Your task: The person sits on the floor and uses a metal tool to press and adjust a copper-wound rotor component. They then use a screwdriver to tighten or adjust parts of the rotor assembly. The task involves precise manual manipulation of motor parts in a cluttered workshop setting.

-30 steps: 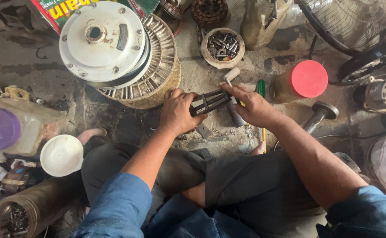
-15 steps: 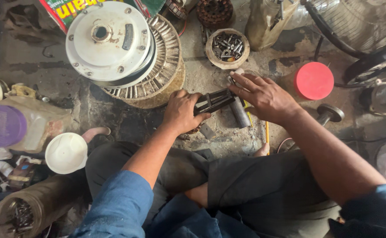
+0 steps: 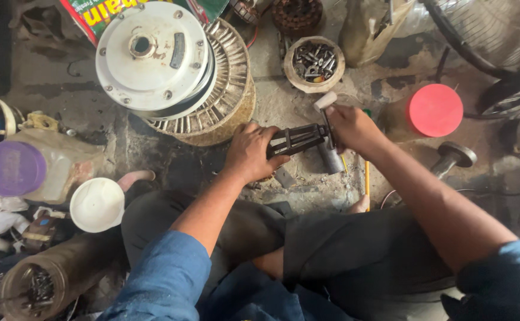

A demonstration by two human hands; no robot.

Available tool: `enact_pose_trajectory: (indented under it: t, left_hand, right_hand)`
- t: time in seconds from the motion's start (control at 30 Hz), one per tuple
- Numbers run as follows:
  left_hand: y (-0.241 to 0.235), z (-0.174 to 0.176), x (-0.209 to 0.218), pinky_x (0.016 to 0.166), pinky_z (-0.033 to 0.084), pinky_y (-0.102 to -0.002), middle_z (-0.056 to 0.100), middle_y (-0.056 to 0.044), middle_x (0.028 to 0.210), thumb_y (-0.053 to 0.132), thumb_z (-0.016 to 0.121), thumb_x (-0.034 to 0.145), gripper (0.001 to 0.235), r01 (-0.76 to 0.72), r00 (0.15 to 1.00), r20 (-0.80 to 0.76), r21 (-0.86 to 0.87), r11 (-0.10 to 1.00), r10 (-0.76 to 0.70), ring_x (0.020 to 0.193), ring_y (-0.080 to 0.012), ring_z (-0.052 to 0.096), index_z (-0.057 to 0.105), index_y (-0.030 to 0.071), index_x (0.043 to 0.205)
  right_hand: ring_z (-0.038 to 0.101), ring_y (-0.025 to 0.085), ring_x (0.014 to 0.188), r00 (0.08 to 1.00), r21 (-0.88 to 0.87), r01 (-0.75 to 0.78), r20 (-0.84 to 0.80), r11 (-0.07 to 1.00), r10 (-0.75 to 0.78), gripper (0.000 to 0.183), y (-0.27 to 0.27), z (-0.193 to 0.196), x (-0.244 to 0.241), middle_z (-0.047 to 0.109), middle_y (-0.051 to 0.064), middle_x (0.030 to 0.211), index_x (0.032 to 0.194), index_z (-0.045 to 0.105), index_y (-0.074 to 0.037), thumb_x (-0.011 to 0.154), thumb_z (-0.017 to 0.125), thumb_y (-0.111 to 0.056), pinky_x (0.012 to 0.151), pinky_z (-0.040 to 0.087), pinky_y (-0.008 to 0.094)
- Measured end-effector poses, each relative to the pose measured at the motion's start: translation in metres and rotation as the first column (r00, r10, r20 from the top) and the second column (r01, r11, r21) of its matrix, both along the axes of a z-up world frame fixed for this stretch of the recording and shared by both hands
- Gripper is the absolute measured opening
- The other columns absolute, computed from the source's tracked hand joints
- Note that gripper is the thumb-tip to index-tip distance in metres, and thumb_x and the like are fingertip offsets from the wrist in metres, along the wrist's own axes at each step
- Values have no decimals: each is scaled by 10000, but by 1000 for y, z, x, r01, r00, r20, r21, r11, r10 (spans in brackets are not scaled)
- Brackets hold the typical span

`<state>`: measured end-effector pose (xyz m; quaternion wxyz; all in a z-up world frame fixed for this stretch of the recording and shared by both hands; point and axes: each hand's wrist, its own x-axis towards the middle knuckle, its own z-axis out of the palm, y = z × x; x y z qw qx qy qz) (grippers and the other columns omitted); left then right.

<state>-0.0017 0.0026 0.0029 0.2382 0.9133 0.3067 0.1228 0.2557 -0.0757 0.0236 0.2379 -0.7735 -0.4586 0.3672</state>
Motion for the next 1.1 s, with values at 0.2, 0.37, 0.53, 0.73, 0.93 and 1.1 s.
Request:
enact_pose_trajectory:
  t: [0.2,0.37,0.53,0.73,0.93,1.1]
  left_hand:
    - [-2,0,-2,1100,362,-486,716,-147,1034,508,858,721,695,-7,1000,-16,5,1000,7,1087,-319,611,656,65,1217]
    - [-7,4,-3,1094,357,-486,723,-136,1054,499,857,711,698,-17,999,32,15,1000,17,1110,-306,609,657,64,1219]
    - [-7,9,-3,1091,358,-482,722,-136,1051,501,865,715,706,-13,1000,-3,0,1000,13,1102,-313,599,651,58,1221]
    - [-7,4,-4,1081,369,-480,721,-124,1069,510,862,711,710,-21,1000,23,10,1000,21,1116,-301,610,654,68,1226]
    - [-8,1,-4,1072,373,-507,740,-116,1021,534,815,764,597,7,1000,-2,14,1000,-7,1065,-307,620,709,58,1109]
    - [-8,-5,-3,1134,390,-483,756,-85,967,494,666,955,390,26,996,-84,-21,999,-27,1018,-281,661,742,112,969]
  right_hand:
    - [727,337,1037,486,308,-823,817,477,311,716,-24,51,6,742,151,1162,1411,526,-100,775,719,-366,894,570,453]
    - [762,325,833,923,199,-341,257,919,287,519,-10,26,-12,731,192,897,1365,625,-39,1022,624,-428,763,598,430]
    - [745,353,875,951,263,-190,290,946,110,436,-15,26,-20,716,192,895,1368,659,-51,1077,568,-361,796,581,433]
    - [728,325,994,461,305,-838,839,453,290,673,-28,70,-8,745,155,1141,1343,557,-95,733,736,-317,871,580,426]
    - [719,271,718,923,-153,-302,201,941,328,447,-4,34,-4,725,177,820,1204,691,-44,966,641,-420,658,596,398]
    - [604,174,526,912,-299,81,-364,951,-192,399,-7,-29,5,617,98,718,971,708,9,1016,591,-370,482,570,372]
